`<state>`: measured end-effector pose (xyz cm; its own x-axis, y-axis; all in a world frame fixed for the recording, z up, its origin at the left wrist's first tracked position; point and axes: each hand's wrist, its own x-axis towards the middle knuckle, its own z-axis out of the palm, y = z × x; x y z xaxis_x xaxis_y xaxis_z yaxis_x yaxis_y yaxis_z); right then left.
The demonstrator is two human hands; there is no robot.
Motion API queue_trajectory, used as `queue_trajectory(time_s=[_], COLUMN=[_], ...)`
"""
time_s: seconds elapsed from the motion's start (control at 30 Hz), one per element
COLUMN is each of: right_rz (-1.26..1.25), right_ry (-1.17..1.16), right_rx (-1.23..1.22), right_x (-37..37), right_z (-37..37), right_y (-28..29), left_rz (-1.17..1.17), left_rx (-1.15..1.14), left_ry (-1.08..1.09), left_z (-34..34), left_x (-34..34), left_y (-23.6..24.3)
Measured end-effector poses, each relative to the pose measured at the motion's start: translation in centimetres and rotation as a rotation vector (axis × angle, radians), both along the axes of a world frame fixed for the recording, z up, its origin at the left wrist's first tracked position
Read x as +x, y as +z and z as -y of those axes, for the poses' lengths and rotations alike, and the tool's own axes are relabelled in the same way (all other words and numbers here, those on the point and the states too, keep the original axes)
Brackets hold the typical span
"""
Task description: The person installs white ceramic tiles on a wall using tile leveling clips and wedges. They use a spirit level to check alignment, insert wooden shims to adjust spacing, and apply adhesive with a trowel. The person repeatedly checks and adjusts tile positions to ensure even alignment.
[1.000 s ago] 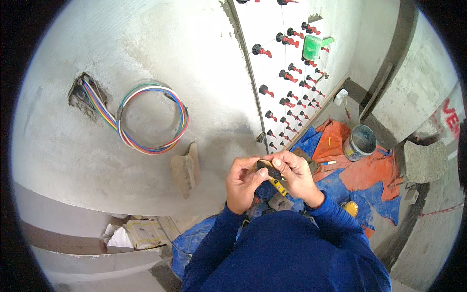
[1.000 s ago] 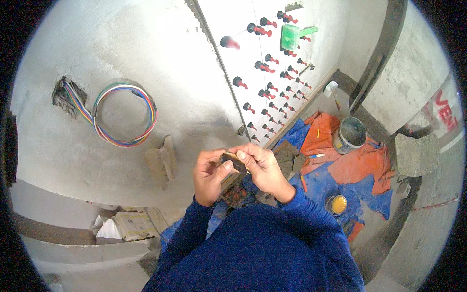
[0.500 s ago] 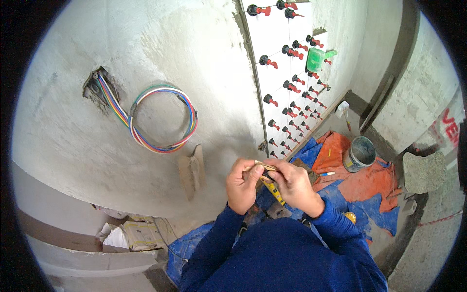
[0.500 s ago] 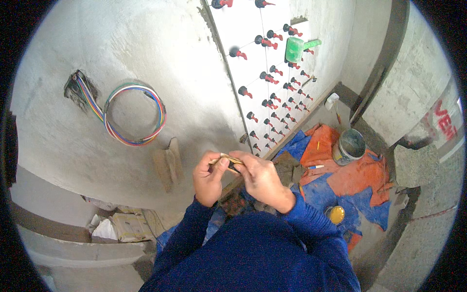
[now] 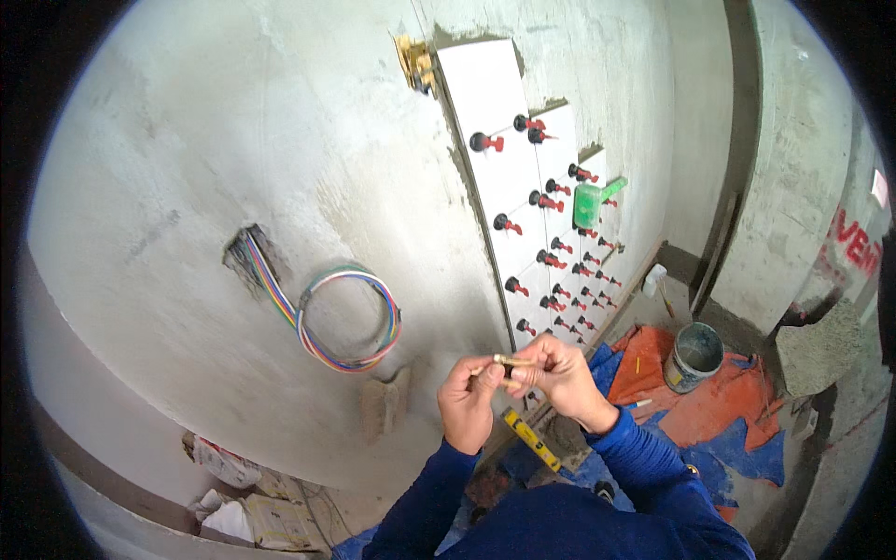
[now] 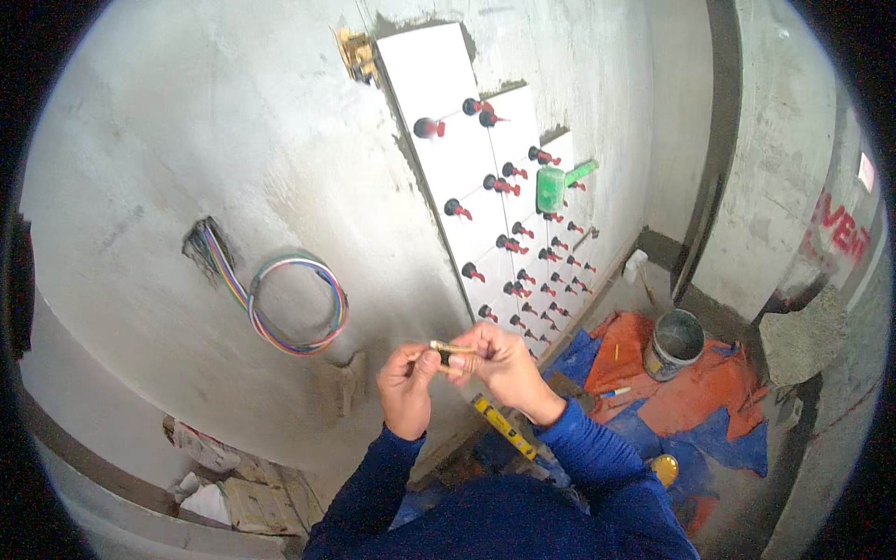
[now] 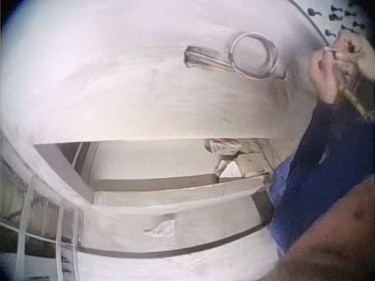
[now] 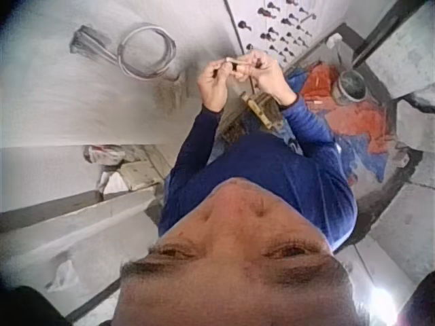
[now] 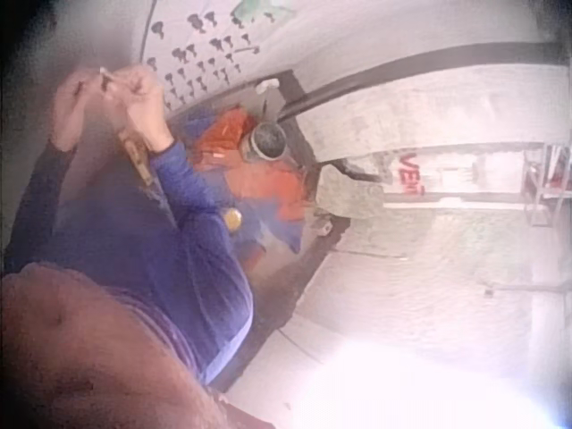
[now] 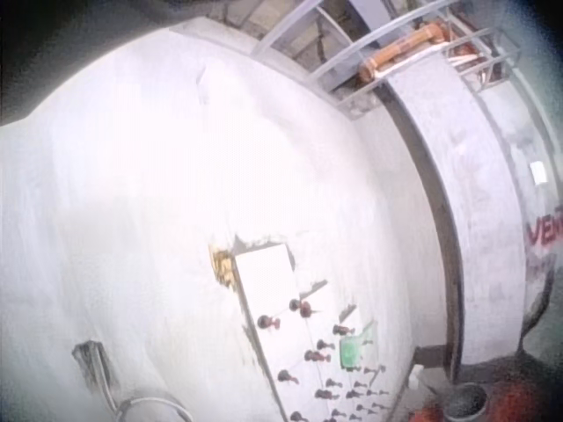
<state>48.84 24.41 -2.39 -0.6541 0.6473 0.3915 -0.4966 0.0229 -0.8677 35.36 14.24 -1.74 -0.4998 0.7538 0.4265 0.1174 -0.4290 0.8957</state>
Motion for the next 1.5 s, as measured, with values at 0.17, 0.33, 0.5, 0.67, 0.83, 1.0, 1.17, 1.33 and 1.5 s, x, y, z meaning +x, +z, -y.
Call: queue_trajectory(time_s=[0.17,0.33,0.5,0.67,0.83,1.0,1.17,1.33,1.5], right_rz=[-0.159,-0.171,-0.322,-0.192,-0.128,-0.236,-0.493,-0.437,-0.357], right_ry=[-0.173,-0.328,-0.363,-0.861,-0.955,-0.736,-0.196,-0.176,-0.135], right_rx=[0.14,0.301,0.366,0.609,0.535,0.398,0.222,0.052,0.087], right_x=[-2.3,-4.5,-7.5,-9.9,-13.9,-14.9,-15.4,-16.0,-16.3], right_z=[-1.9,-3.2,-5.0,-10.0,-12.2,-12.9,-11.7,-12.5,-13.7], right_y=[5.9,12.1,17.4,23.3,26.1,26.4,25.4,24.9,25.3], left_rz=[-0.056,-0.296,-0.493,-0.652,-0.923,-0.962,-0.439,-0.564,-0.766], left_rx=[0.182,0.252,0.409,0.379,0.255,0.039,0.107,-0.011,-0.047], left_ry=[-0.072,0.137,0.283,0.523,0.545,0.41,0.171,0.257,0.329], left_z=[-2.8,-4.9,-7.0,-10.2,-13.3,-13.6,-13.8,-13.7,-14.0], left_x=[-0.6,-2.6,-5.0,-10.1,-12.3,-11.6,-10.2,-10.9,-11.8], left_y=[5.8,12.3,18.4,27.3,33.3,35.5,32.0,31.5,34.1])
